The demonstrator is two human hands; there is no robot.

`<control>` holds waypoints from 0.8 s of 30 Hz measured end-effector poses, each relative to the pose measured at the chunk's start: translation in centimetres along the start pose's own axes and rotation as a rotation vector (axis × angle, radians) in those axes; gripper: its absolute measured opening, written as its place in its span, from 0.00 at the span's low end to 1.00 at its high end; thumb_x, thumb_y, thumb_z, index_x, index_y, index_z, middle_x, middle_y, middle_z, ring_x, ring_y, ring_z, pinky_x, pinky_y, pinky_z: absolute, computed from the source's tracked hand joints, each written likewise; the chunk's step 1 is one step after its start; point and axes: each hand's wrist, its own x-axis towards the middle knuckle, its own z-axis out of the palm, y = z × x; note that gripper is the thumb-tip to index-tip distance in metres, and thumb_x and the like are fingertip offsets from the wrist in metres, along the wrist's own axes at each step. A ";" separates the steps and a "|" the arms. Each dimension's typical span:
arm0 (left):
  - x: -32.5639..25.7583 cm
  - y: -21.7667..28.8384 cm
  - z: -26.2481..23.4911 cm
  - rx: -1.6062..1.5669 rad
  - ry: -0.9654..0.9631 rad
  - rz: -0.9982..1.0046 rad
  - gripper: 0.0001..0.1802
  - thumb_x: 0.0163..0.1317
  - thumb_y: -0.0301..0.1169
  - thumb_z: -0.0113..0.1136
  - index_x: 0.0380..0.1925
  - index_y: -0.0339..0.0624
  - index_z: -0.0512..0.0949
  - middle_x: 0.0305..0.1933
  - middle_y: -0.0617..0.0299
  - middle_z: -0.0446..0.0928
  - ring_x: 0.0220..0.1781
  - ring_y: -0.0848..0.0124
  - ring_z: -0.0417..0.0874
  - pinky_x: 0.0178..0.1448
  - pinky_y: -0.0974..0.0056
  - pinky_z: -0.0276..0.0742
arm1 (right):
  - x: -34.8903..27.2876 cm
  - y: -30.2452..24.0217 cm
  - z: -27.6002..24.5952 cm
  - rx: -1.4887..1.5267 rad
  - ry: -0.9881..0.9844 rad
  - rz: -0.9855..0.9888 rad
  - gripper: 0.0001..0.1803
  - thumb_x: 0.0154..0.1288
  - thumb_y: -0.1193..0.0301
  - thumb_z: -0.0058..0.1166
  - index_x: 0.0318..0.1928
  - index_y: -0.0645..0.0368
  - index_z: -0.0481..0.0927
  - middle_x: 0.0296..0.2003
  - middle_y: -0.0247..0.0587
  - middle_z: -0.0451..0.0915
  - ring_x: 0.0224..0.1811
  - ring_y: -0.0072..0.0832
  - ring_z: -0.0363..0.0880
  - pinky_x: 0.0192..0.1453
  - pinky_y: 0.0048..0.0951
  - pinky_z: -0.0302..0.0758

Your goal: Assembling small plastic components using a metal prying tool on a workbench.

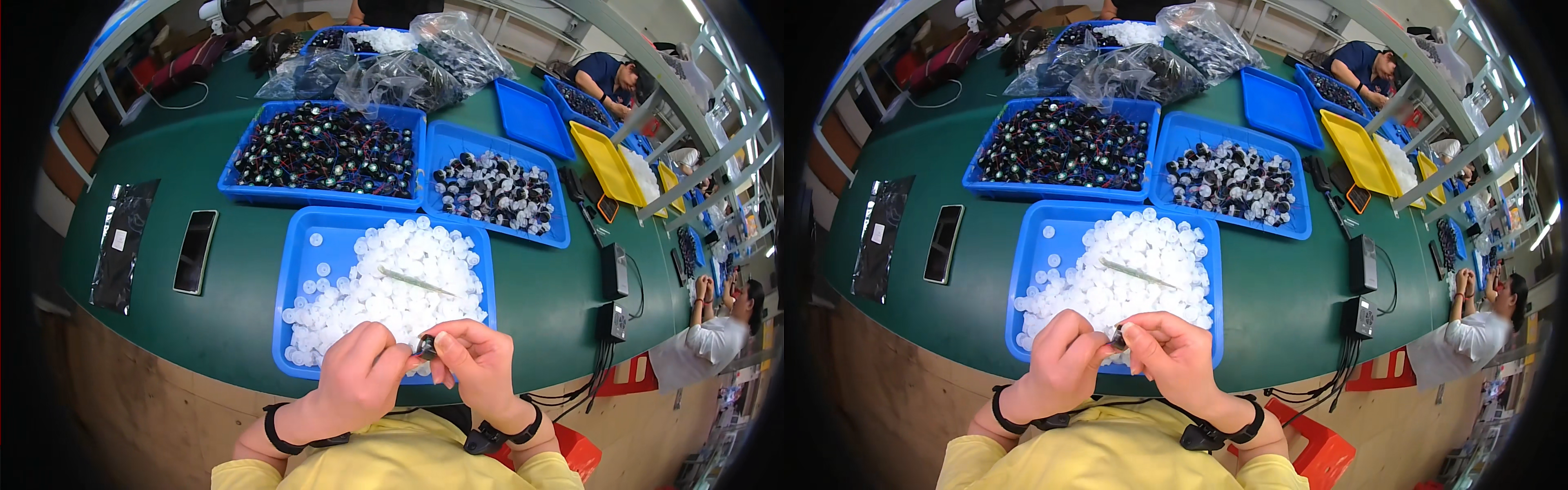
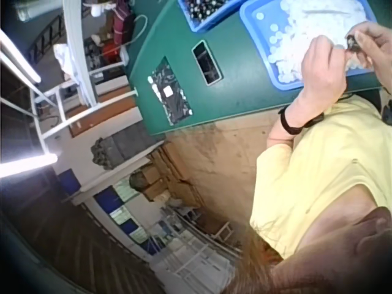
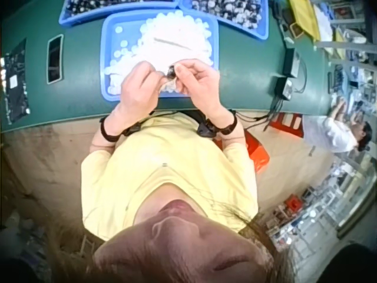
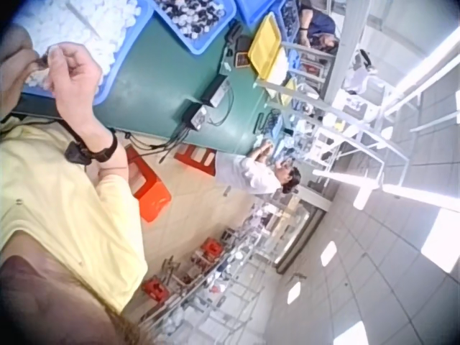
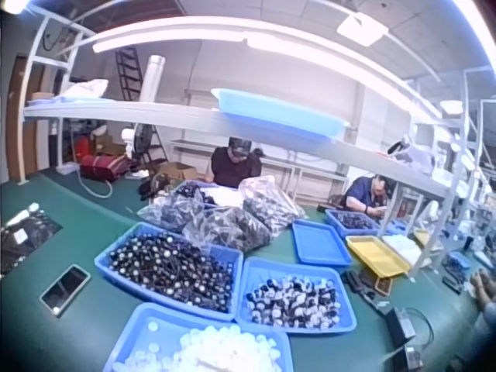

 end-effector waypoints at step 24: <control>0.0 -1.8 -2.4 -0.871 -0.564 -0.525 0.10 0.61 0.27 0.49 0.22 0.35 0.73 0.23 0.64 0.65 0.24 0.77 0.63 0.28 0.71 0.60 | 0.6 0.6 -0.9 -1.013 -0.386 -0.787 0.15 0.46 0.81 0.56 0.38 0.65 0.73 0.32 0.42 0.70 0.24 0.32 0.72 0.21 0.28 0.70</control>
